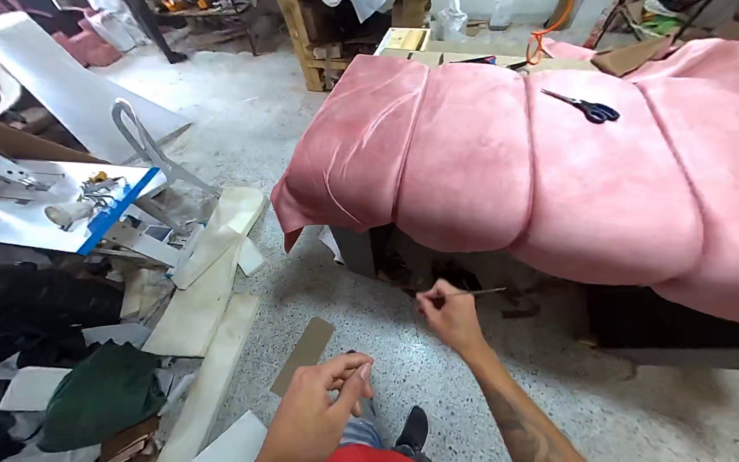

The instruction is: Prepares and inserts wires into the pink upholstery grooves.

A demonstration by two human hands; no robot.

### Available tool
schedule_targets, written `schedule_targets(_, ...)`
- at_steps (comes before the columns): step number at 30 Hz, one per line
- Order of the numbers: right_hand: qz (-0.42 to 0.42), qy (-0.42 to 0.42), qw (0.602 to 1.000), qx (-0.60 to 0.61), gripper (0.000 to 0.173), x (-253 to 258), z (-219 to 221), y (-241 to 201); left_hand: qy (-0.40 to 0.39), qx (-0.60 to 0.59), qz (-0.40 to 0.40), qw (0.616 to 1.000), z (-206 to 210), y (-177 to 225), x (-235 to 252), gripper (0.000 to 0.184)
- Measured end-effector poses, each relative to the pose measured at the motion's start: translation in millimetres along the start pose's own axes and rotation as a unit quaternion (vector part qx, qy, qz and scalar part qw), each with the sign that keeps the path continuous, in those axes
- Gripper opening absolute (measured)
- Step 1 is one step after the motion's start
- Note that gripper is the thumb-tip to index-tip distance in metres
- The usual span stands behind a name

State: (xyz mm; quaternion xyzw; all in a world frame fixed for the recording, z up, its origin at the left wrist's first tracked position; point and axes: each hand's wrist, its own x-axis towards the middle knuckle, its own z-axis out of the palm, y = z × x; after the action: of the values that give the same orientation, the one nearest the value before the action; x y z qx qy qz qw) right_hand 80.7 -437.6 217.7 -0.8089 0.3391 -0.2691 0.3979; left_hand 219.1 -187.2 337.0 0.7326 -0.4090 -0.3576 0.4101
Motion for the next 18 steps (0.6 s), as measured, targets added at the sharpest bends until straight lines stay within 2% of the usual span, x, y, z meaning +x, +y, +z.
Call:
schedule_targets(3,-0.103,0.01,0.993,-0.062,0.009,101.4,-0.8,-8.9,-0.106,0.081,-0.091,0.987,11.0,-32.6,49.0,0.035)
schedule_targets(6,-0.164,-0.012,0.982,-0.087,0.002,192.9,25.8,0.6,-0.238,0.13,-0.058,0.961,28.5,-59.7,90.4,0.042)
schedule_targets(8,-0.181,-0.016,0.972,-0.151,0.006,221.0,38.5,10.1,-0.274,0.123,-0.016,0.954,25.5,-71.8,112.1,0.042)
schedule_targets(10,-0.207,0.016,0.962,-0.176,0.014,234.9,41.6,15.4,-0.26,0.096,-0.005,0.961,11.1,-80.8,134.6,0.04)
schedule_targets(14,-0.204,0.066,0.97,-0.111,0.005,264.3,40.4,9.0,-0.209,0.096,-0.028,0.973,-41.0,-90.6,193.0,0.037)
schedule_targets(18,-0.121,0.069,0.988,-0.063,0.005,287.7,31.1,0.7,-0.133,0.074,0.001,0.988,-90.0,-76.5,278.6,0.03)
